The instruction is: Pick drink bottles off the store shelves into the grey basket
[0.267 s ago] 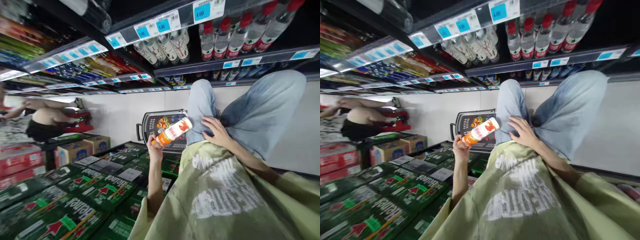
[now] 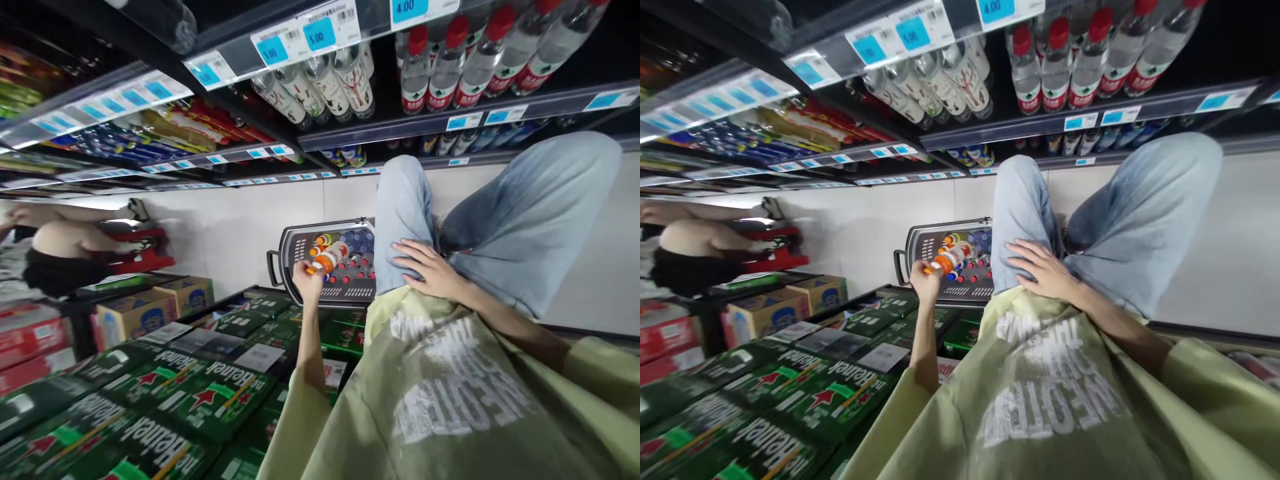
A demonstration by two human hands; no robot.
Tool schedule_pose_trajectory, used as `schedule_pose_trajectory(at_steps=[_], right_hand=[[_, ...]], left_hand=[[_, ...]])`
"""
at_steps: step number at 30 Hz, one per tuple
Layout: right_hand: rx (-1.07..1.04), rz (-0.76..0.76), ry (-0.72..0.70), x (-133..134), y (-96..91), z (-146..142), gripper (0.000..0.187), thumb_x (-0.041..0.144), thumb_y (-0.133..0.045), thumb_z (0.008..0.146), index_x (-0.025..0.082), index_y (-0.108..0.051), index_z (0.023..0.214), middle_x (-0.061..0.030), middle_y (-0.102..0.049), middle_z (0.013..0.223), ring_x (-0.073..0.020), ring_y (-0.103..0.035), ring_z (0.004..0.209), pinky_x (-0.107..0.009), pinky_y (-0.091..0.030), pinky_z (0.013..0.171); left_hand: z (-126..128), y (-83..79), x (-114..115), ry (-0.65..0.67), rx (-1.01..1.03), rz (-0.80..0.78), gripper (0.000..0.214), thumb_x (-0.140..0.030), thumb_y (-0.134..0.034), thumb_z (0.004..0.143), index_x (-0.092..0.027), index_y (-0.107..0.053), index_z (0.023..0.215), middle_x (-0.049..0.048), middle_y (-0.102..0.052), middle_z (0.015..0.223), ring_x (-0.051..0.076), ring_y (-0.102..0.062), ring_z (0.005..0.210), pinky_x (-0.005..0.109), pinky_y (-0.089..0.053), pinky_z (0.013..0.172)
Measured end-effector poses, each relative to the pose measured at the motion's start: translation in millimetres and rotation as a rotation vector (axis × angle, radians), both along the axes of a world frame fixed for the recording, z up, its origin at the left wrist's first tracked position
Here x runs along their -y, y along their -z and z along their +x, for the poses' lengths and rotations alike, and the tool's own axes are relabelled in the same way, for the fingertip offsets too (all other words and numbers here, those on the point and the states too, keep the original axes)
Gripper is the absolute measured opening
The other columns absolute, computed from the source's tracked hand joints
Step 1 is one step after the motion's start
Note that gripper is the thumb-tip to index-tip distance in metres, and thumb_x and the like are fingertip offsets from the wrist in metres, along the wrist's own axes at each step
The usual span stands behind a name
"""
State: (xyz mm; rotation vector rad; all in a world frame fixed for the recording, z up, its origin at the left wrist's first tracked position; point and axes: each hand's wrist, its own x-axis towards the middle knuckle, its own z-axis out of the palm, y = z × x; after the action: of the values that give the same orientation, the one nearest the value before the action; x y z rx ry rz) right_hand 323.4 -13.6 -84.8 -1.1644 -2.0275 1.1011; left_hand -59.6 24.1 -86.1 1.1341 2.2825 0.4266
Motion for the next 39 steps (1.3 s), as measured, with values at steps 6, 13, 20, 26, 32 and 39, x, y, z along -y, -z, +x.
schedule_pose_trajectory(at_steps=[6,13,20,26,32,39], right_hand=[[0.031,-0.008,0.013,1.6,1.5,-3.0,0.047,0.022,-0.064,0.102,0.028,-0.064,0.149,-0.0064,-0.054,0.167,-0.0312,-0.044,0.159,-0.059,-0.047,0.127],[0.106,-0.027,0.011,-0.5,1.0,-6.0,0.040,0.023,-0.062,0.104,0.028,-0.067,0.144,-0.0068,-0.058,0.164,-0.0309,-0.048,0.156,-0.056,-0.050,0.124],[0.108,-0.030,0.015,-4.0,3.3,-6.2,0.041,0.022,-0.063,0.103,0.028,-0.068,0.143,-0.0077,-0.061,0.161,-0.0313,-0.051,0.154,-0.057,-0.051,0.122],[0.111,-0.005,0.023,-6.2,4.3,-7.6,0.041,0.021,-0.063,0.102,0.027,-0.069,0.141,-0.0094,-0.063,0.158,-0.0325,-0.054,0.151,-0.056,-0.052,0.119],[0.112,-0.005,0.022,-7.9,5.0,-8.9,0.042,0.019,-0.064,0.100,0.027,-0.069,0.141,-0.0099,-0.064,0.158,-0.0328,-0.055,0.150,-0.056,-0.051,0.119],[0.151,-0.051,0.003,-6.6,6.7,-10.0,0.043,0.021,-0.062,0.101,0.028,-0.068,0.142,-0.0083,-0.064,0.158,-0.0319,-0.053,0.152,-0.057,-0.050,0.121]], left_hand=[[-34.8,86.8,-32.7,0.349,-0.347,-0.282,0.014,-0.017,-0.065,0.074,-0.020,-0.065,0.088,0.0136,-0.069,0.102,0.029,-0.068,0.100,0.038,-0.053,0.095],[-54.5,149.9,-48.0,0.471,-0.379,-0.381,0.030,-0.017,-0.066,0.080,-0.013,-0.073,0.109,0.0176,-0.071,0.110,0.030,-0.069,0.102,0.039,-0.054,0.097],[-57.1,191.3,-52.5,0.558,-0.369,-0.513,0.039,-0.014,-0.066,0.083,-0.012,-0.072,0.122,0.0213,-0.070,0.124,0.031,-0.069,0.104,0.038,-0.053,0.094],[-68.5,197.0,-59.3,0.596,-0.415,-0.573,0.037,-0.021,-0.070,0.088,-0.012,-0.069,0.124,0.0216,-0.066,0.125,0.028,-0.067,0.102,0.037,-0.052,0.091],[-62.5,211.0,-61.8,0.647,-0.336,-0.648,0.037,-0.015,-0.068,0.089,-0.013,-0.069,0.126,0.0185,-0.070,0.118,0.027,-0.069,0.101,0.034,-0.053,0.088],[-50.8,225.9,-54.1,0.533,-0.251,-0.635,0.030,-0.013,-0.063,0.092,-0.007,-0.071,0.120,0.0218,-0.073,0.103,0.032,-0.072,0.100,0.040,-0.055,0.089]])
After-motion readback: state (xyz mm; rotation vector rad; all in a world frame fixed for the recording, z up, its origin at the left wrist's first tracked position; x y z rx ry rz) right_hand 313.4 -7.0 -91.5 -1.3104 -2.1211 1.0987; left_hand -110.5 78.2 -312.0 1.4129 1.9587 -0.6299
